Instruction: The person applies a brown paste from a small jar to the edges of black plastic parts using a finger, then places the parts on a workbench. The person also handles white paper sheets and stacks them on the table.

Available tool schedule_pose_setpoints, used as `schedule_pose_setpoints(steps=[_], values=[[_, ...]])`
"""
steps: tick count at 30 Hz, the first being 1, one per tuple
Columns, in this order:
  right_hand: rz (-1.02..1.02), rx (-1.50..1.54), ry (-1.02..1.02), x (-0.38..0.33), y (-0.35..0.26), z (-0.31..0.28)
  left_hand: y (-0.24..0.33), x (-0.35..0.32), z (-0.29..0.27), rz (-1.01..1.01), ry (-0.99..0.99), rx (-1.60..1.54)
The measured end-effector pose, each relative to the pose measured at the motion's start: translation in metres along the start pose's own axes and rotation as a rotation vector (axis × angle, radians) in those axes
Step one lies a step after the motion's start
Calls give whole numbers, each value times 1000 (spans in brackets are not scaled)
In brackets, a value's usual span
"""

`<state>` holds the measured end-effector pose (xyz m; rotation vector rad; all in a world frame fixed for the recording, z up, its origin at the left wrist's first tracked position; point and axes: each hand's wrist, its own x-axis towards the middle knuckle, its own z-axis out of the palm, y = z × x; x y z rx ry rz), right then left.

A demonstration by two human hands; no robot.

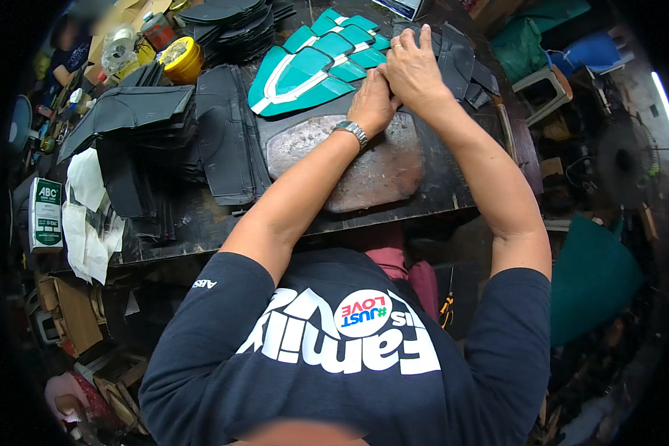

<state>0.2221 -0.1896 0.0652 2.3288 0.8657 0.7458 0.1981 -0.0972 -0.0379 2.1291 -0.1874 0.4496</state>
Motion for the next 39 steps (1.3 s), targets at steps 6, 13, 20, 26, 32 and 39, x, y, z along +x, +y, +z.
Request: schedule_pose_setpoints(steps=[6, 13, 20, 26, 32, 39], values=[[178, -105, 24, -35, -27, 5, -2, 4, 9, 3, 83, 108], [537, 772, 185, -74, -26, 34, -2, 5, 7, 45, 72, 149], [622, 1182, 368, -72, -23, 62, 1, 5, 6, 35, 60, 163], [680, 1033, 376, -73, -20, 52, 0, 9, 7, 47, 54, 153], [624, 925, 320, -87, -34, 15, -3, 14, 9, 51, 48, 146], [715, 1812, 527, -133, -91, -33, 6, 13, 3, -11, 34, 61]])
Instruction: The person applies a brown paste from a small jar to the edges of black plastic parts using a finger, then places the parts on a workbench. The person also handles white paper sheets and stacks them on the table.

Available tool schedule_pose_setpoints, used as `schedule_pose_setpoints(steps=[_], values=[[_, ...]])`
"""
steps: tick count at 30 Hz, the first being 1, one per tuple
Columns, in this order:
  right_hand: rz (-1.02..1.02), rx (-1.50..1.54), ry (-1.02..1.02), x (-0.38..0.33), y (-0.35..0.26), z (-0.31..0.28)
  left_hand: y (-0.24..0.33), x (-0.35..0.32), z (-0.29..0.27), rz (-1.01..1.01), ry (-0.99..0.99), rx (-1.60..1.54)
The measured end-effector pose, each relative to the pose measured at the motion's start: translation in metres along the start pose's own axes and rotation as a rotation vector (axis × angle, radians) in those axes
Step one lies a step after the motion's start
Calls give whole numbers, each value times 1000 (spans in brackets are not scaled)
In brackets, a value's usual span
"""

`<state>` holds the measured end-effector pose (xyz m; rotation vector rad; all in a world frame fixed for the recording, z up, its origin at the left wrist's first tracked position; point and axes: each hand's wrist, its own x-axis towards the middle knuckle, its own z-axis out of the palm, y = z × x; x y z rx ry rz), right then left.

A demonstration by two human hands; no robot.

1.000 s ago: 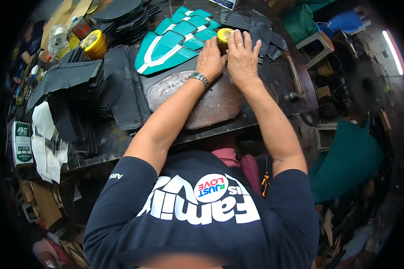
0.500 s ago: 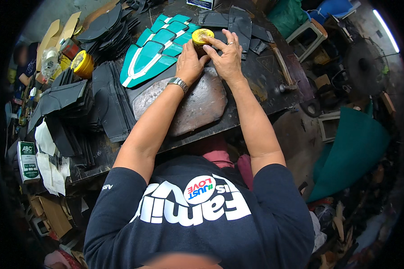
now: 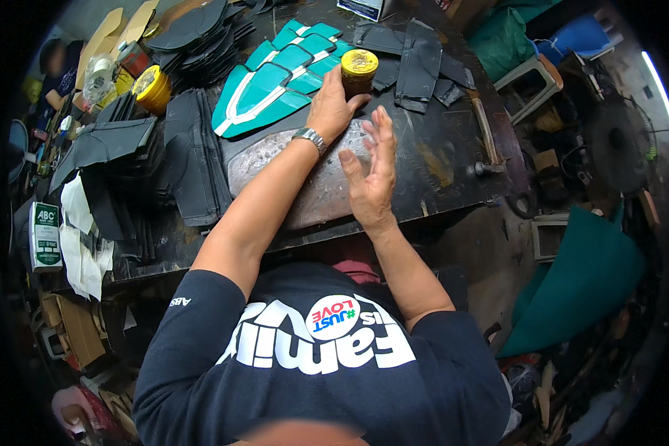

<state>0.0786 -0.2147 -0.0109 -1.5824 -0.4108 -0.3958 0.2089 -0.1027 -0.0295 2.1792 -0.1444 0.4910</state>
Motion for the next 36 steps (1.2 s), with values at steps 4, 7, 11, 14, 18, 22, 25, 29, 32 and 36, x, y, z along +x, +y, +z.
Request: schedule_pose_setpoints(steps=[4, 7, 11, 14, 18, 22, 25, 29, 32, 36], values=[[129, 153, 37, -18, 11, 12, -5, -2, 1, -8, -2, -56], [93, 205, 57, -19, 16, 11, -14, -5, 4, 154, 113, -66], [96, 206, 48, -19, 15, 8, -15, -23, -9, 166, 0, -45], [93, 234, 10, -20, 12, 10, -6, -70, -49, 216, -90, -222], [84, 129, -43, -25, 11, 12, -4, -163, -147, 116, -352, -384], [5, -77, -84, -31, 13, 18, -13, -255, -246, -253, -209, -434], [-69, -191, -119, -31, 10, 25, -27, -307, -306, -528, 121, -489], [-110, -191, -198, -25, -8, 41, -75, -347, -386, -584, 559, -374], [-255, -239, -307, -24, -28, 66, -112, -361, -425, -511, 752, -253], [-297, -135, -543, -36, -50, 113, -139, -351, -440, -417, 802, -1]])
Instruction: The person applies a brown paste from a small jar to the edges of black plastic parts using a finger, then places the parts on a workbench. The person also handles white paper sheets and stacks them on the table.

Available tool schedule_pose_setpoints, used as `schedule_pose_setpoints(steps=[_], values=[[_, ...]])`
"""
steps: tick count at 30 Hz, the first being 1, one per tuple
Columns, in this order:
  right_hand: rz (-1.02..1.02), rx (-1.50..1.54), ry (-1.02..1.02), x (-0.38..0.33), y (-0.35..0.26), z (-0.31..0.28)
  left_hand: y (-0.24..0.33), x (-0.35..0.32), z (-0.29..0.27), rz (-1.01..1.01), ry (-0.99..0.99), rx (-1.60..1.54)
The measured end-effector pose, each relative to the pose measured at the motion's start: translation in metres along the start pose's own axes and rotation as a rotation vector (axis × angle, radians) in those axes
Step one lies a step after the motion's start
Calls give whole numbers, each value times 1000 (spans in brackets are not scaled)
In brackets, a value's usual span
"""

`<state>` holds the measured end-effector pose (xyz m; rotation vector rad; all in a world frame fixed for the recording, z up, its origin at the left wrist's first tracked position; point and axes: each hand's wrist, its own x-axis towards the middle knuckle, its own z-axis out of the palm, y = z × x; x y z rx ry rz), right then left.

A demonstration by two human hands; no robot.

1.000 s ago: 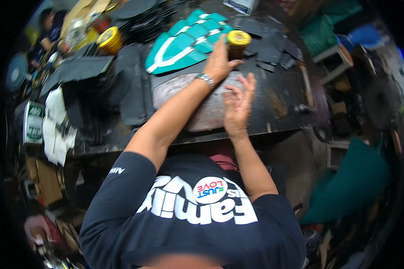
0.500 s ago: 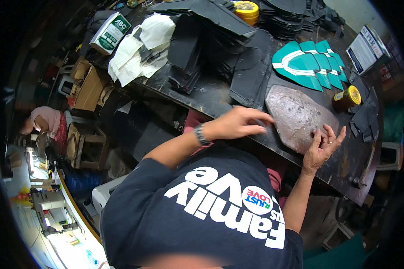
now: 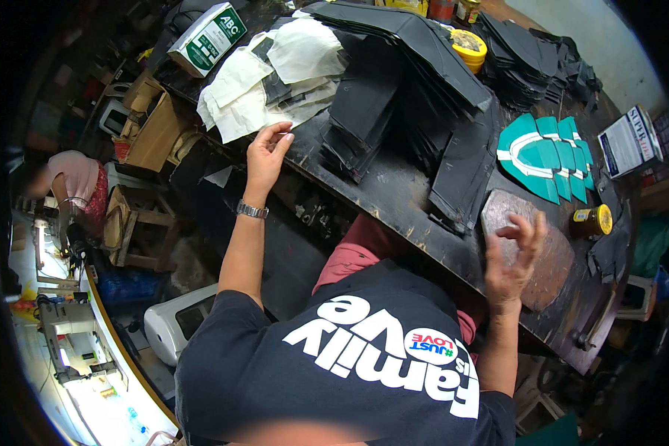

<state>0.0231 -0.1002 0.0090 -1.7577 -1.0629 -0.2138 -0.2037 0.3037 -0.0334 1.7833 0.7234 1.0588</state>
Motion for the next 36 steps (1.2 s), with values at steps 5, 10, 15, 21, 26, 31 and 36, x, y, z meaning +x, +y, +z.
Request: schedule_pose_setpoints(steps=[5, 10, 15, 21, 26, 31, 36], values=[[-190, -5, -300, -1, -19, 51, 3, -13, 18, 37, -107, 61], [-39, 2, -278, -6, -15, 64, -6, -57, 14, 316, -19, 146], [-17, -6, -275, 4, -8, 72, -10, -80, 5, 107, 46, 41], [-85, 38, -145, 33, -5, 84, -2, -63, 15, 166, 124, -8], [-232, 10, 1, 67, -8, 83, 15, -30, 34, 86, -32, -50], [-368, -122, 40, 125, -21, 79, 35, -14, 62, 146, -234, 216], [-467, -214, 9, 214, -42, 88, 44, -12, 83, 118, -235, 325]])
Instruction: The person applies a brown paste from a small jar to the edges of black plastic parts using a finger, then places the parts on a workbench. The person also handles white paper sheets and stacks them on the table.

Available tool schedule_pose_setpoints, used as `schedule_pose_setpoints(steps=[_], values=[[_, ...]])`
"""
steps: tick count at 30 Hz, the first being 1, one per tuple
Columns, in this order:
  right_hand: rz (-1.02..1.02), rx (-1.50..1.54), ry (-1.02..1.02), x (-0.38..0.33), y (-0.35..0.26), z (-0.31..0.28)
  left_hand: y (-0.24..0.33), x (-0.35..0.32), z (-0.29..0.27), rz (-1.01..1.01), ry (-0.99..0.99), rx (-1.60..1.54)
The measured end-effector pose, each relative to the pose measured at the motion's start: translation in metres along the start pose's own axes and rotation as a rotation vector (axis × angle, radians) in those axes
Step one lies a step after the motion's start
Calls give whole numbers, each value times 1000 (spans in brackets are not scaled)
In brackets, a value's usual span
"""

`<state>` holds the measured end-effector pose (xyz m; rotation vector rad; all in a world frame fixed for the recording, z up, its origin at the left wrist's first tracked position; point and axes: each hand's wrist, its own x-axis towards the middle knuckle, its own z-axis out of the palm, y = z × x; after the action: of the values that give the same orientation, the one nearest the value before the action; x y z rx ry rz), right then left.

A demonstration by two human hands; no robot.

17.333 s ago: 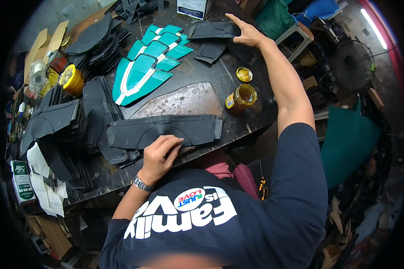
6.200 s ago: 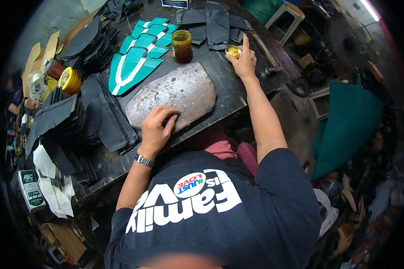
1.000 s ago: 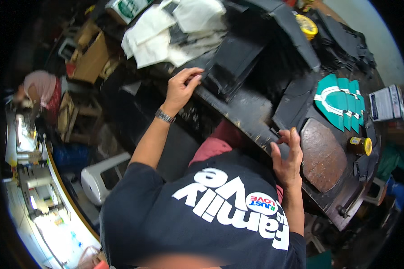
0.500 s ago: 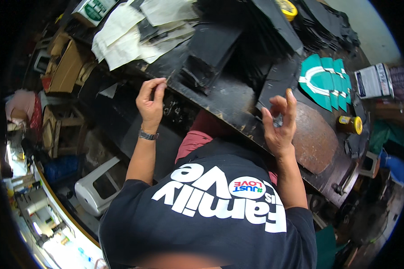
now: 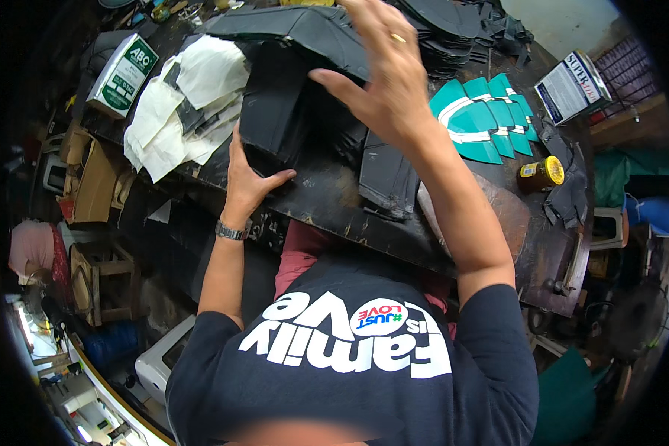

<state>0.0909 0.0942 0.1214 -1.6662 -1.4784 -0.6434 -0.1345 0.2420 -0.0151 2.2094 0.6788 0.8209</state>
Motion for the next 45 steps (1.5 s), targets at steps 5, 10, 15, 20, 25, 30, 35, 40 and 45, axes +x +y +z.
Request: schedule_pose_setpoints(steps=[5, 10, 15, 20, 25, 30, 35, 40, 45], values=[[-221, -183, -106, 62, 11, 63, -1, 3, -1, 14, -31, -11], [-138, -171, -388, 62, 27, 99, -1, 5, 0, -37, -91, -27], [-99, -177, -372, 52, 32, 98, -6, 9, 3, -14, -105, -10], [-92, -172, -292, 50, 36, 97, -12, 18, 5, 91, -107, 77], [-134, -123, -224, 49, 49, 98, -17, 26, 8, 97, -116, 62], [-160, -117, -208, 52, 56, 103, -25, 31, 16, 81, -99, 33], [-183, -113, -280, 63, 45, 94, -23, 31, 11, 80, -138, 14], [20, -190, -256, 55, 26, 78, -23, 22, -2, 122, -116, -98], [-84, 143, -49, -12, 15, 47, -56, -46, -15, 88, 310, -360]])
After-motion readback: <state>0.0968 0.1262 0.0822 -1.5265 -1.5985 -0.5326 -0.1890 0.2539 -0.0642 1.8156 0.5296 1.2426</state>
